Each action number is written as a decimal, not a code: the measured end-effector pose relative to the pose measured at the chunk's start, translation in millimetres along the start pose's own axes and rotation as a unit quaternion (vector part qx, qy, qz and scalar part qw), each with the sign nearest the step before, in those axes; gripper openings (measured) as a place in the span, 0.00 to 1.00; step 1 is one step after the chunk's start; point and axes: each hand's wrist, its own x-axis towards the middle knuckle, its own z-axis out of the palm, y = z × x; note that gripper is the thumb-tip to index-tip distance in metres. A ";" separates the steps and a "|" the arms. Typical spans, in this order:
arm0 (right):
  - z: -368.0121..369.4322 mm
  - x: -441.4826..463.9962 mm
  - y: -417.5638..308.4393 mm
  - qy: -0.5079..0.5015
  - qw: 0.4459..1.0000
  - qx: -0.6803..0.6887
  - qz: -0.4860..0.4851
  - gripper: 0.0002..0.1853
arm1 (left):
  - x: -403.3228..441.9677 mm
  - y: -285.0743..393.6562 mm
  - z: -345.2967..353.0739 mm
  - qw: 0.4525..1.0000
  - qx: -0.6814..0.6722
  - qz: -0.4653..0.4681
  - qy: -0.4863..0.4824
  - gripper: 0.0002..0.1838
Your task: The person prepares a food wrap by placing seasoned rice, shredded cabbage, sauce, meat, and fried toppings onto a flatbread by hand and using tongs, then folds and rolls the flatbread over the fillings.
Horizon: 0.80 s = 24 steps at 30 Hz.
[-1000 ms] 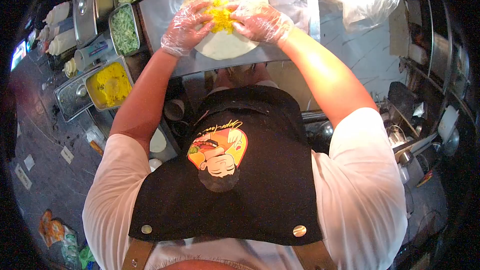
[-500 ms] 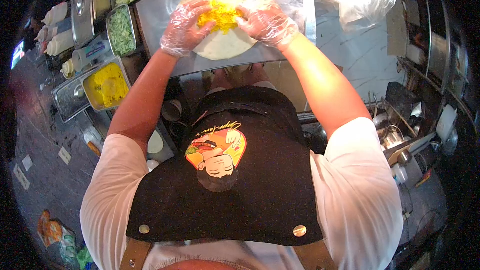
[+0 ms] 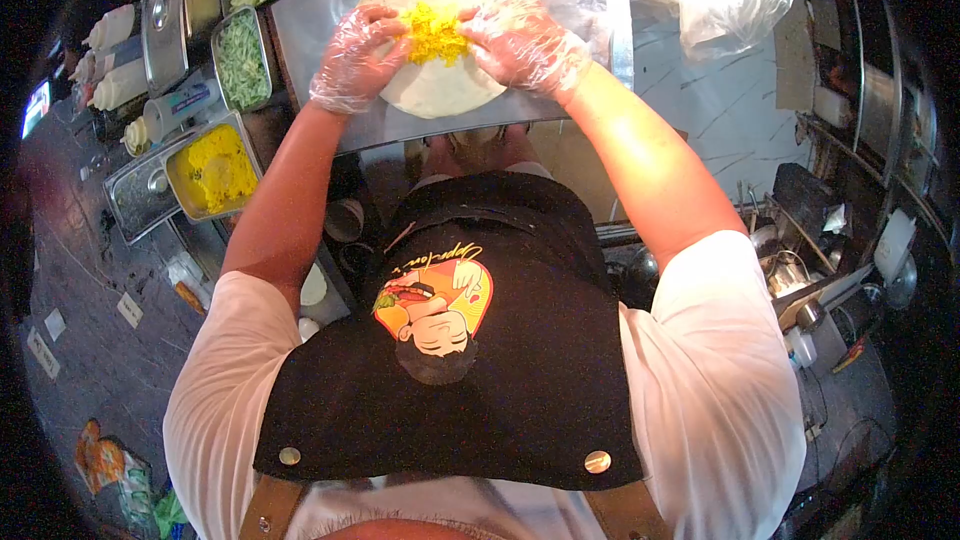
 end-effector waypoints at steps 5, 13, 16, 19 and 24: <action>2.5 4.6 -5.9 -0.021 1.000 0.007 -0.007 0.19 | -11.5 0.9 -15.1 0.997 0.030 -0.048 -0.061 0.08; 21.3 26.7 -16.8 -0.040 0.998 0.019 -0.039 0.19 | -10.3 -1.8 -4.0 0.997 0.025 -0.046 -0.059 0.08; 8.2 30.8 -11.8 -0.002 0.997 0.083 0.006 0.17 | -9.5 -1.7 0.3 0.998 0.036 -0.047 -0.030 0.13; -8.8 21.2 -1.2 0.043 0.995 0.080 0.049 0.16 | -2.9 1.6 1.8 1.000 0.015 -0.009 -0.018 0.20; -1.6 12.0 -2.9 0.013 0.995 0.097 0.030 0.23 | 6.3 6.7 10.0 0.996 0.016 0.049 -0.076 0.27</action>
